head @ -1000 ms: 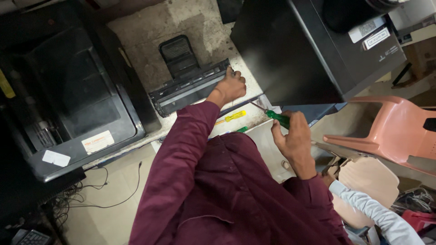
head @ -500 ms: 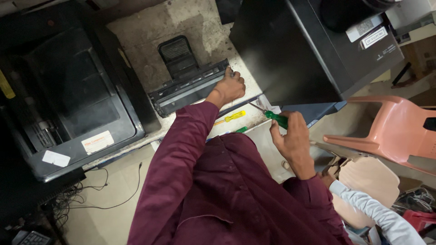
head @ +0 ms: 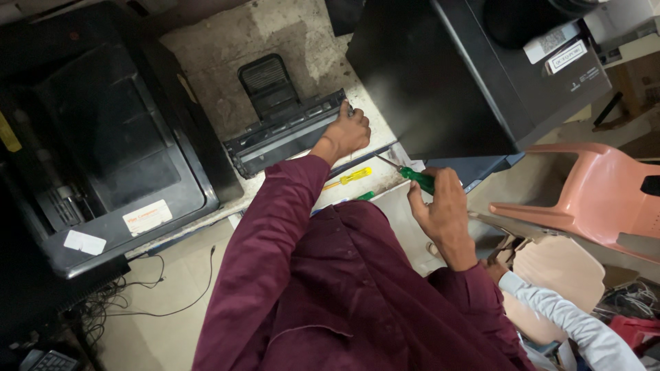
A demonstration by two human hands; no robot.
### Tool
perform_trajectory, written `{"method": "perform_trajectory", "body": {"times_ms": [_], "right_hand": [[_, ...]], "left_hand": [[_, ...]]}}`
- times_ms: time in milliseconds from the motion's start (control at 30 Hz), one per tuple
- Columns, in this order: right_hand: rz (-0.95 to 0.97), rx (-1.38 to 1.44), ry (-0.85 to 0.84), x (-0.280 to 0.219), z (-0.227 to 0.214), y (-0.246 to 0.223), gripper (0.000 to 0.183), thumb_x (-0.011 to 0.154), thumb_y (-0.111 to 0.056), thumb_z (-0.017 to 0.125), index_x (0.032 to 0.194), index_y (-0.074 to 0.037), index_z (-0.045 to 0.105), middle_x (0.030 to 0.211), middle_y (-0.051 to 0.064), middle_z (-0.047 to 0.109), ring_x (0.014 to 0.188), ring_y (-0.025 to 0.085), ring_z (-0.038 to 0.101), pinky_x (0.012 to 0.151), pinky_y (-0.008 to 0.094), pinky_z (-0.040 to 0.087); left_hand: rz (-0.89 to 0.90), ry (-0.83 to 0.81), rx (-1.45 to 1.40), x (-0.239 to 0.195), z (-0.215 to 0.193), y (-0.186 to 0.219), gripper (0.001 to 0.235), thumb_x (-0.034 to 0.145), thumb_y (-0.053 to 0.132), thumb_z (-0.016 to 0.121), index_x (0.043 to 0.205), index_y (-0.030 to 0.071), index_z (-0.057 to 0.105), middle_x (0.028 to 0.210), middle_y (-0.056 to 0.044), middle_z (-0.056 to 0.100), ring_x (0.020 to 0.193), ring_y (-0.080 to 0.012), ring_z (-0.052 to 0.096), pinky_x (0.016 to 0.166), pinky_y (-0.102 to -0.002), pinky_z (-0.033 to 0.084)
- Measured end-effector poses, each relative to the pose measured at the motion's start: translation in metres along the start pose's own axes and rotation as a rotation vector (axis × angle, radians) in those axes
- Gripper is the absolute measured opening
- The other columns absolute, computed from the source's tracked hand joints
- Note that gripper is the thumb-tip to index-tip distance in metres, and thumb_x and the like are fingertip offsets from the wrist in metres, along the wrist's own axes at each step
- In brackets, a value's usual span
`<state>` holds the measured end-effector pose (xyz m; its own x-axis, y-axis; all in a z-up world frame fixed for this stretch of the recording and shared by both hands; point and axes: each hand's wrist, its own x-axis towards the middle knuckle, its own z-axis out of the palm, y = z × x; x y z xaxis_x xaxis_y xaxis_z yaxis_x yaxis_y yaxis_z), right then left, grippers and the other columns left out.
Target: The person uses a green screwdriver to disassemble a printer toner cartridge on a workbench. They remove screws, separate the casing, and handle internal components including the drum unit. The person then reassembles the cartridge and secures it with screws.
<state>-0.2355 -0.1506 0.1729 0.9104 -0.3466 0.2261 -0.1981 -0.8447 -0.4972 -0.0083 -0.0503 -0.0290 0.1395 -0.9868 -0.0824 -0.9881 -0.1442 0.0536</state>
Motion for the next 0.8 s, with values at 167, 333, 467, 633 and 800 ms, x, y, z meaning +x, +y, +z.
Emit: {"method": "perform_trajectory", "body": {"times_ms": [167, 333, 467, 633, 800], "right_hand": [[0.0, 0.028, 0.003, 0.0, 0.002, -0.001, 0.027, 0.09, -0.008, 0.074, 0.11, 0.003, 0.059, 0.095, 0.02, 0.06, 0.084, 0.038, 0.062, 0.073, 0.046, 0.05], [0.003, 0.021, 0.006, 0.0, 0.003, -0.001, 0.027, 0.09, -0.008, 0.074, 0.109, 0.003, 0.059, 0.095, 0.02, 0.06, 0.083, 0.038, 0.062, 0.072, 0.046, 0.05], [0.002, 0.022, 0.008, 0.0, 0.004, 0.002, 0.027, 0.09, -0.009, 0.074, 0.109, 0.002, 0.058, 0.095, 0.02, 0.06, 0.083, 0.037, 0.062, 0.071, 0.045, 0.05], [0.015, 0.0, 0.002, -0.002, 0.006, 0.005, 0.028, 0.089, -0.009, 0.075, 0.109, 0.002, 0.059, 0.092, 0.02, 0.058, 0.081, 0.037, 0.061, 0.069, 0.046, 0.048], [-0.036, 0.002, 0.037, -0.002, 0.005, 0.005, 0.028, 0.089, -0.008, 0.075, 0.109, 0.002, 0.059, 0.092, 0.02, 0.058, 0.082, 0.038, 0.06, 0.071, 0.047, 0.048]], "left_hand": [[0.049, 0.028, 0.014, -0.008, -0.006, -0.004, 0.026, 0.092, 0.012, 0.057, 0.107, -0.002, 0.074, 0.115, -0.022, 0.07, 0.123, -0.0442, 0.058, 0.105, -0.078, 0.034], [0.098, 0.06, 0.052, -0.013, -0.009, -0.008, 0.029, 0.092, 0.015, 0.056, 0.109, -0.004, 0.07, 0.117, -0.025, 0.069, 0.128, -0.0464, 0.056, 0.104, -0.078, 0.034], [0.116, 0.083, 0.117, -0.015, -0.006, -0.01, 0.028, 0.091, 0.015, 0.056, 0.109, -0.003, 0.07, 0.116, -0.025, 0.069, 0.128, -0.0459, 0.057, 0.105, -0.077, 0.034], [0.076, 0.083, 0.02, -0.011, -0.011, -0.009, 0.024, 0.092, 0.013, 0.057, 0.107, 0.0, 0.069, 0.109, -0.021, 0.071, 0.116, -0.0409, 0.063, 0.103, -0.074, 0.039], [0.001, 0.207, -0.119, -0.014, -0.034, -0.012, 0.02, 0.089, 0.011, 0.058, 0.102, 0.003, 0.07, 0.102, -0.017, 0.071, 0.107, -0.0362, 0.065, 0.103, -0.066, 0.043]]}}
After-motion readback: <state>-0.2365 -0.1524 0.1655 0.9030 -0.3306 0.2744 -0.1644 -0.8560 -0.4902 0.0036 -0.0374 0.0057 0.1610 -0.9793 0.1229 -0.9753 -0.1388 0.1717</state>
